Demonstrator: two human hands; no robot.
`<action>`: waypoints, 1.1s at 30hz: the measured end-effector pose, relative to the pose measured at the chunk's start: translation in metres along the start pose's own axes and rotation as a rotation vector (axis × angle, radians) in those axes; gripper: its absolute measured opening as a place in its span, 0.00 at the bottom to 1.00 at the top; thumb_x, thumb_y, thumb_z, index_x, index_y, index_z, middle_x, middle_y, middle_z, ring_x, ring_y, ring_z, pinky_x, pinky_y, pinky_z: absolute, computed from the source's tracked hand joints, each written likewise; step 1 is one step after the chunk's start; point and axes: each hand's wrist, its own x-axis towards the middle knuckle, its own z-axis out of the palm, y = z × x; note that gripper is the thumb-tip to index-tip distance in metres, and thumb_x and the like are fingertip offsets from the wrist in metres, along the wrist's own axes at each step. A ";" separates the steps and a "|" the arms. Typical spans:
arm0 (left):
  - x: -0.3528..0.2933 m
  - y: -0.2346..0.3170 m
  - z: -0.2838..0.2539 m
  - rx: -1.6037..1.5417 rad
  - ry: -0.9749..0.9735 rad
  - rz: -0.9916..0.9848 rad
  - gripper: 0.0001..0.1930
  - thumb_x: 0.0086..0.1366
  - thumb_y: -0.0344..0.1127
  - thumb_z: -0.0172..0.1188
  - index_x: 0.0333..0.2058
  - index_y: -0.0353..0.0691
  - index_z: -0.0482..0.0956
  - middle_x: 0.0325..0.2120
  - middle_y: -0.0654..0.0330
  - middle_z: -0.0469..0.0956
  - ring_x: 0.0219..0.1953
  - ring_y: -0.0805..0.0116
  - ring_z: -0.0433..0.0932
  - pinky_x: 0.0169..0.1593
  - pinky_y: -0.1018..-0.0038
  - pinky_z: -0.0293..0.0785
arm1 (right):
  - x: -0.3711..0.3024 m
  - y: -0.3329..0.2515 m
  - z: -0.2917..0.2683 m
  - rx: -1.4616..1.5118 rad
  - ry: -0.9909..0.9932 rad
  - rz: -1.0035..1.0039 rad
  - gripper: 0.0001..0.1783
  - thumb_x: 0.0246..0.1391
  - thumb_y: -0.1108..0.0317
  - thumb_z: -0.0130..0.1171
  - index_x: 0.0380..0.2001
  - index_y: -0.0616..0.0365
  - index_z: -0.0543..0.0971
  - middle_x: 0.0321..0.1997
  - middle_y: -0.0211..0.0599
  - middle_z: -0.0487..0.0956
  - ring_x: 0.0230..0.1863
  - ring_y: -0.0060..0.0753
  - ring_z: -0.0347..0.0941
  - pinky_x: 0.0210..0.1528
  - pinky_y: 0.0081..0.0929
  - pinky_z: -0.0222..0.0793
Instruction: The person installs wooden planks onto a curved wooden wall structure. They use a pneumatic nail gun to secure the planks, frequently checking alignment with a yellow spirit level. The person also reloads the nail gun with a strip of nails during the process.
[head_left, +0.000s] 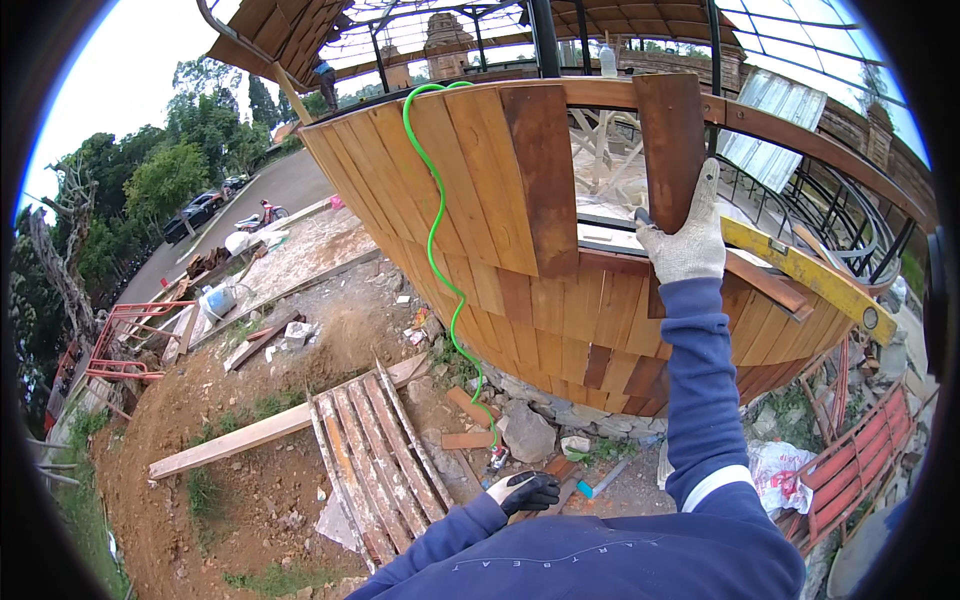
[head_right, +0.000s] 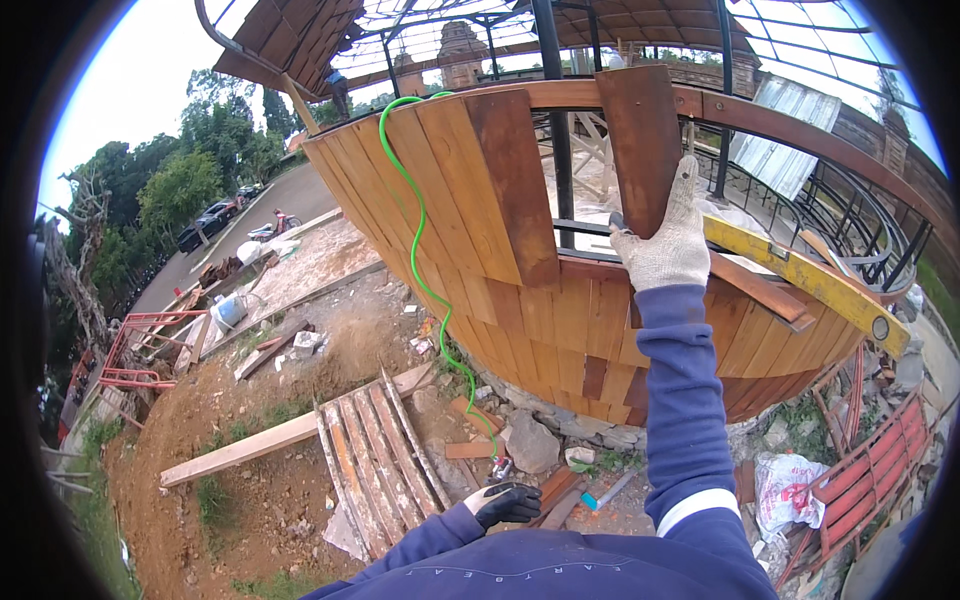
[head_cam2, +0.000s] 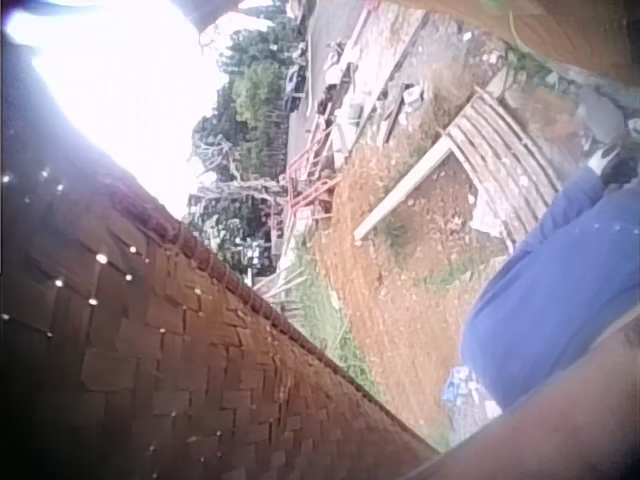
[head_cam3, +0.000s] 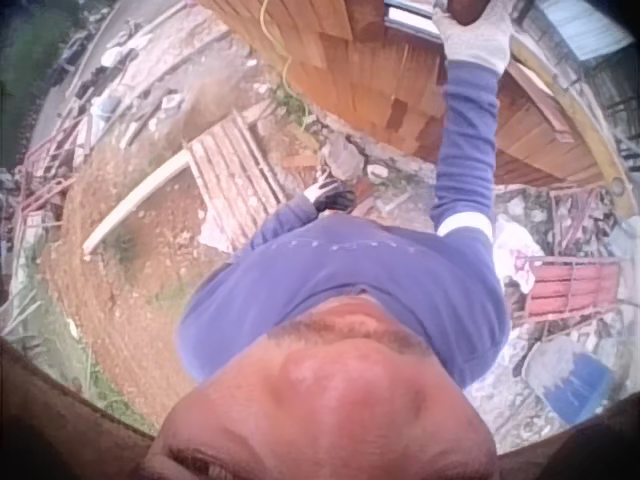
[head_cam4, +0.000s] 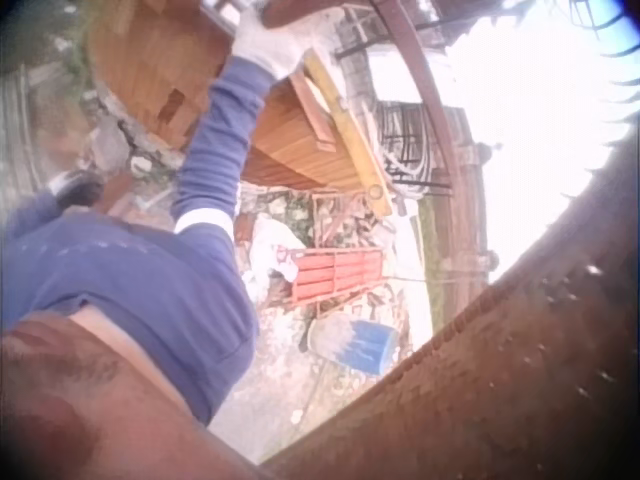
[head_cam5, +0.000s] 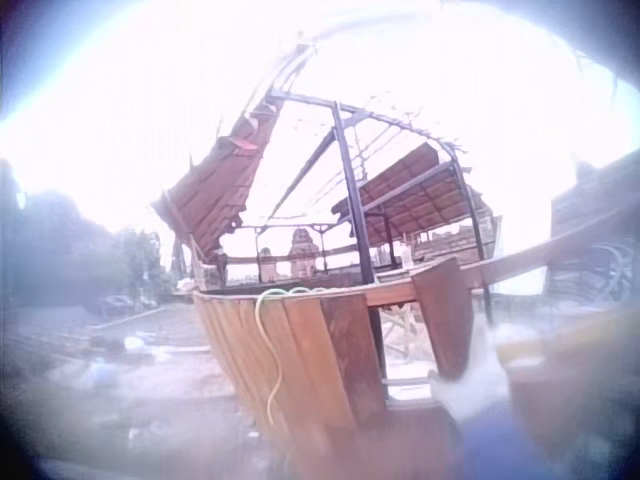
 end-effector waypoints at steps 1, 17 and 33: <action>-0.003 0.012 0.013 0.026 -0.038 0.014 0.25 0.76 0.47 0.52 0.61 0.35 0.71 0.52 0.52 0.79 0.53 0.60 0.81 0.57 0.65 0.78 | 0.000 0.000 -0.007 0.031 -0.016 0.010 0.66 0.36 0.60 0.80 0.75 0.55 0.50 0.66 0.61 0.69 0.61 0.62 0.72 0.63 0.39 0.71; -0.026 0.135 0.060 0.419 0.314 0.558 0.21 0.73 0.29 0.55 0.63 0.31 0.67 0.52 0.54 0.77 0.55 0.65 0.77 0.60 0.70 0.72 | -0.201 -0.045 -0.025 0.590 -0.522 0.178 0.69 0.35 0.51 0.81 0.73 0.66 0.52 0.72 0.53 0.63 0.70 0.45 0.64 0.72 0.37 0.58; 0.059 0.592 0.166 1.787 0.526 1.672 0.21 0.75 0.47 0.51 0.52 0.36 0.79 0.44 0.48 0.82 0.48 0.55 0.81 0.55 0.67 0.73 | -0.046 -0.021 0.071 1.007 -0.023 0.322 0.24 0.62 0.85 0.46 0.62 0.64 0.68 0.50 0.41 0.76 0.33 0.19 0.70 0.36 0.18 0.72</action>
